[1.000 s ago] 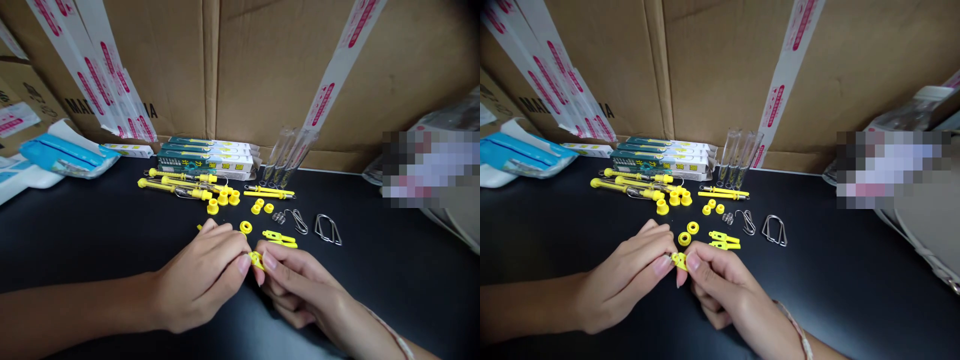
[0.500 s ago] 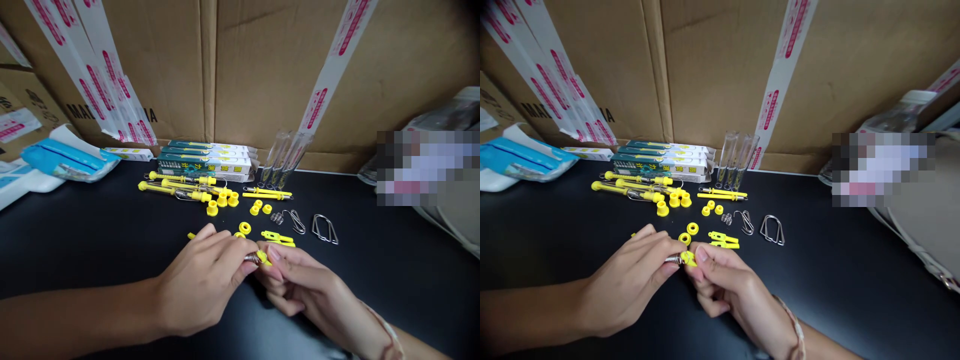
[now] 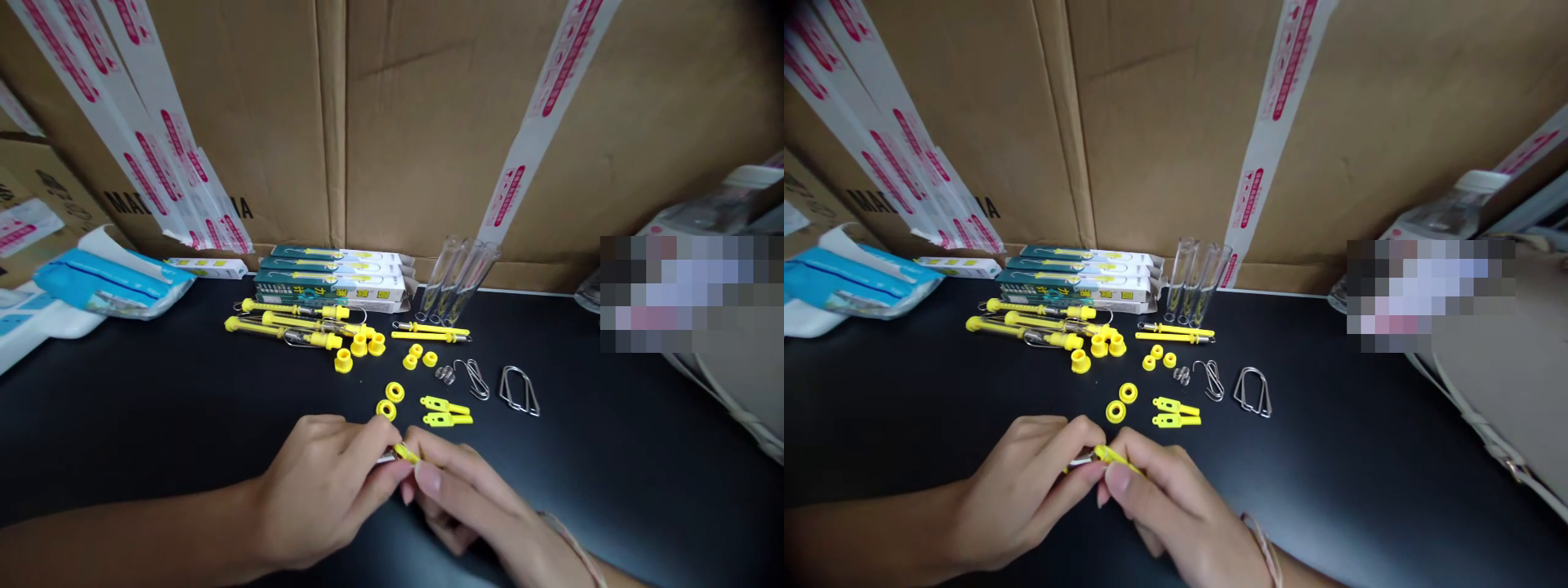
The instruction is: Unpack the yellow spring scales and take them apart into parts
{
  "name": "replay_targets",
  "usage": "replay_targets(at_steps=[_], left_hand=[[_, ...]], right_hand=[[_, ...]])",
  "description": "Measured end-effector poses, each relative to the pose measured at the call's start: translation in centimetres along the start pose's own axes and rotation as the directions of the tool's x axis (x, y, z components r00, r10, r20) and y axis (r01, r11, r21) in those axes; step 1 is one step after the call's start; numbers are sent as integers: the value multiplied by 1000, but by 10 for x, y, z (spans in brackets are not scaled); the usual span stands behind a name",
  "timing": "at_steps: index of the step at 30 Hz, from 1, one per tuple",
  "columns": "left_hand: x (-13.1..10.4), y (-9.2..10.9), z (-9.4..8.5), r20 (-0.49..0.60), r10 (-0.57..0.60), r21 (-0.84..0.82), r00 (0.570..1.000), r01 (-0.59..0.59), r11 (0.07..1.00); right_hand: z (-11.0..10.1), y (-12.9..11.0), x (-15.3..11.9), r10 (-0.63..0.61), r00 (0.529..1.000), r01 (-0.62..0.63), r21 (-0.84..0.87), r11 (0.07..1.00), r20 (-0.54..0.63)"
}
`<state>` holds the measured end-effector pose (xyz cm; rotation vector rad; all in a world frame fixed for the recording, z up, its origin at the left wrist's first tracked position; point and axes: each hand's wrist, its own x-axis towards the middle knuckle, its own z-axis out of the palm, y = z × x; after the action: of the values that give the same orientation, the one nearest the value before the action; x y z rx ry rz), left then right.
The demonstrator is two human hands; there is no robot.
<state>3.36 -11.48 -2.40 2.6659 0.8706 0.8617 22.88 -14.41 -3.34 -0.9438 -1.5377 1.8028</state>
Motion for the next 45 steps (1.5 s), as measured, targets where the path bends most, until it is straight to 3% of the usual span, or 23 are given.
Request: replay_targets(at_steps=[2, 3, 6, 9, 13, 19, 27, 30, 35, 39, 42, 45], left_hand=[[0, -1, 0, -18, -40, -7, 999, 40, 999], [-1, -1, 0, -32, -56, -17, 998, 56, 998], [-2, -1, 1, -79, -98, -38, 992, 96, 995], [-1, 2, 1, -121, -109, -20, 987, 108, 994], [-3, 10, 3, -113, -101, 0, 988, 102, 995], [-10, 23, 11, -12, -178, -1, 984, 178, 984], [-7, 24, 10, 12, -233, -31, 972, 233, 972], [-6, 24, 11, 42, -266, -97, 963, 269, 958], [-3, 23, 10, 144, -369, -323, 918, 396, 860], [-1, 21, 5, 309, -431, -504, 848, 530, 682], [1, 19, 3, 409, -444, -583, 798, 602, 546], [3, 16, 3, 461, -432, -629, 775, 629, 456]], right_hand=[[3, -2, -1, -145, 988, 122, -310, 943, -52], [4, -2, -1, -237, 970, 182, -465, 866, -62], [8, 2, 0, -495, 869, 272, -833, 481, -2], [8, 3, 0, -642, 763, 199, -973, 116, 79], [4, -2, -2, -671, 725, 189, -982, -24, 156], [2, 0, -2, -658, 725, 218, -974, -62, 204], [8, 4, 4, -681, 716, 172, -984, -41, 153], [10, 6, 5, -701, 695, 143, -987, -78, 156], [10, 10, 7, -695, 706, 99, -991, -91, 134], [7, 10, 9, -702, 704, 147, -989, -2, 106], [5, 9, 9, -697, 716, 170, -975, 146, 20], [5, 9, 7, -644, 761, 151, -945, 289, -75]])
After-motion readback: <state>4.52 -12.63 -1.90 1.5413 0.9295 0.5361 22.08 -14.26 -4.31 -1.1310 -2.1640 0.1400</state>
